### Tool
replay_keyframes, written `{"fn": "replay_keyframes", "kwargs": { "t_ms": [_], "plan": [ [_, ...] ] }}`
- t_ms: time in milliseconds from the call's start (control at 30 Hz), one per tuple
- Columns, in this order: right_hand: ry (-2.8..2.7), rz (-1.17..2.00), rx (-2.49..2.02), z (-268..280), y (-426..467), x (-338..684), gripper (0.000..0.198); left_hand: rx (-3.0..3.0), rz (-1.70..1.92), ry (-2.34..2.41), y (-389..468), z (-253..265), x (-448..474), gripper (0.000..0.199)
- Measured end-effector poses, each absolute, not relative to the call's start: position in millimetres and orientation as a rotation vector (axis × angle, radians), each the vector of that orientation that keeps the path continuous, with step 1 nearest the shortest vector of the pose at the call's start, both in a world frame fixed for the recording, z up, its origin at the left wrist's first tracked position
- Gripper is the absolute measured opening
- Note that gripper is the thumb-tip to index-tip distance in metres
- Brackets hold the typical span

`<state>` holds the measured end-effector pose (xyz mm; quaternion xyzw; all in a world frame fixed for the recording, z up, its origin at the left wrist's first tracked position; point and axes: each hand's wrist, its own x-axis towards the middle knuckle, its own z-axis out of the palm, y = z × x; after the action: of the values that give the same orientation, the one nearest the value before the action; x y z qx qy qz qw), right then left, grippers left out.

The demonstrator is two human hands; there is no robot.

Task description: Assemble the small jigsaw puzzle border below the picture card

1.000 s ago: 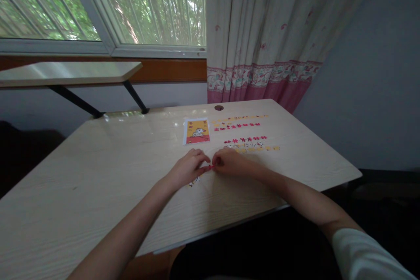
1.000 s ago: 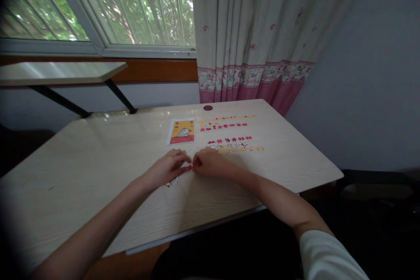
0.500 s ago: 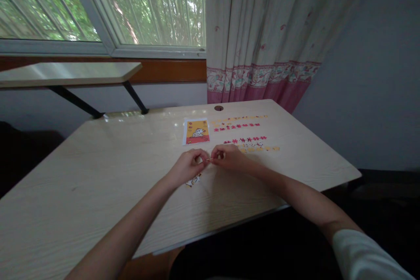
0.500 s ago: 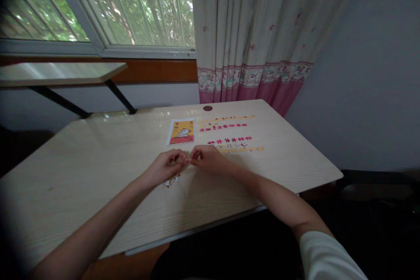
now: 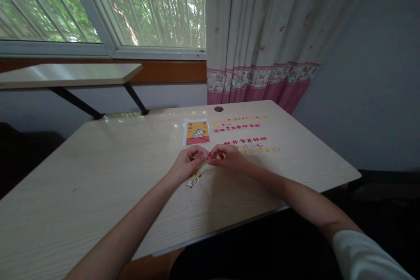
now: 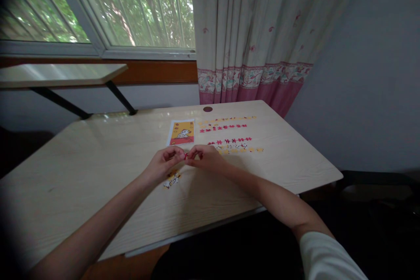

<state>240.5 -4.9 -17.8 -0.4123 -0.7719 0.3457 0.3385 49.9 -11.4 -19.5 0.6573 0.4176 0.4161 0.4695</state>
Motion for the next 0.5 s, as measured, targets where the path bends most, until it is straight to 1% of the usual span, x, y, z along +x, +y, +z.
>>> {"fn": "replay_keyframes", "kwargs": {
  "t_ms": [133,300,500],
  "plan": [
    [-2.098,0.628,-0.973,-15.2,-2.2,245.0,0.027,1.514,1.038,0.972,-12.6,-15.9,51.8,0.025],
    [-2.251,0.304,-0.648,-17.9,2.7,250.3,0.019,1.489,0.996,1.029,-14.1,-11.5,52.3,0.021],
    [-2.257,0.051,-0.594,-12.9,2.5,254.5,0.018,1.456,0.970,1.023,-15.1,-6.9,52.7,0.021]
  ]
}}
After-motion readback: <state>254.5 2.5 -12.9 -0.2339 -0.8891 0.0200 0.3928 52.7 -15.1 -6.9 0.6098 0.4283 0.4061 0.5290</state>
